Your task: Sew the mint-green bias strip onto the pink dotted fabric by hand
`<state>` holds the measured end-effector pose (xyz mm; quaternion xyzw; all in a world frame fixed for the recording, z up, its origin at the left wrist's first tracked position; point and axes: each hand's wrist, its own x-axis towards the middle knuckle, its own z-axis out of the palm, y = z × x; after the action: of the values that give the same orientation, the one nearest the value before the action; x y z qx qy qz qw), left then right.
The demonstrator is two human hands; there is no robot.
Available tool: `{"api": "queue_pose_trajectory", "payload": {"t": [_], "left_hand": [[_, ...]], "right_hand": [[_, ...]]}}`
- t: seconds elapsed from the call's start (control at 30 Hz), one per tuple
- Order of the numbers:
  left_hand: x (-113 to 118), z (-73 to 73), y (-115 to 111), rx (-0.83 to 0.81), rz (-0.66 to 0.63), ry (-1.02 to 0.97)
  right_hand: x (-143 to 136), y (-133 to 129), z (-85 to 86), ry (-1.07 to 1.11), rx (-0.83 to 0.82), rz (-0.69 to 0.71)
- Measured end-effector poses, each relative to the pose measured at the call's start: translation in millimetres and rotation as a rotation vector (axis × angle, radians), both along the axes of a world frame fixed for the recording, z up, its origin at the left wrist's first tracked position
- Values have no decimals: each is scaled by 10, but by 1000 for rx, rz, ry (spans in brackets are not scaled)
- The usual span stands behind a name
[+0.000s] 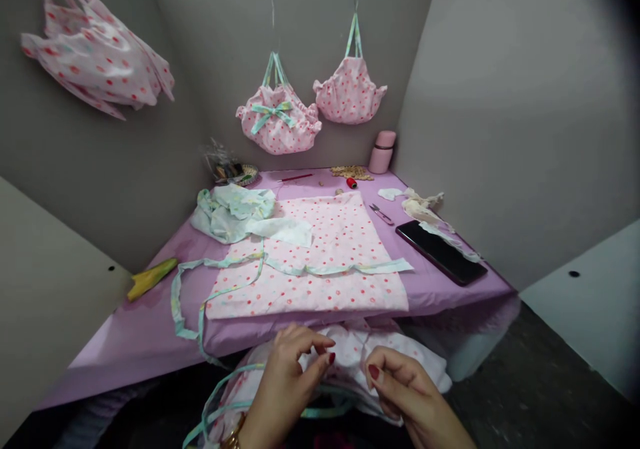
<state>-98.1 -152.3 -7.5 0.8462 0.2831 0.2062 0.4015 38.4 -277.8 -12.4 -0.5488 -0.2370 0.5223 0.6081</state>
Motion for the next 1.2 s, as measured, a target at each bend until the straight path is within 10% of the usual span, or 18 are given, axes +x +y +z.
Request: {"api": "queue_pose_trajectory", "payload": {"t": [0.27,0.73,1.2], "left_hand": [[128,-115,-87,-328,-53,-99],[57,-174,-115,-1553,-61,-395],[60,-206,-138,-1731,25,-495]], "right_hand": [[-48,51,39,55,-5,2],[54,102,-79,112,-3,-163],[-22,152,-290,78,-52,-128]]}}
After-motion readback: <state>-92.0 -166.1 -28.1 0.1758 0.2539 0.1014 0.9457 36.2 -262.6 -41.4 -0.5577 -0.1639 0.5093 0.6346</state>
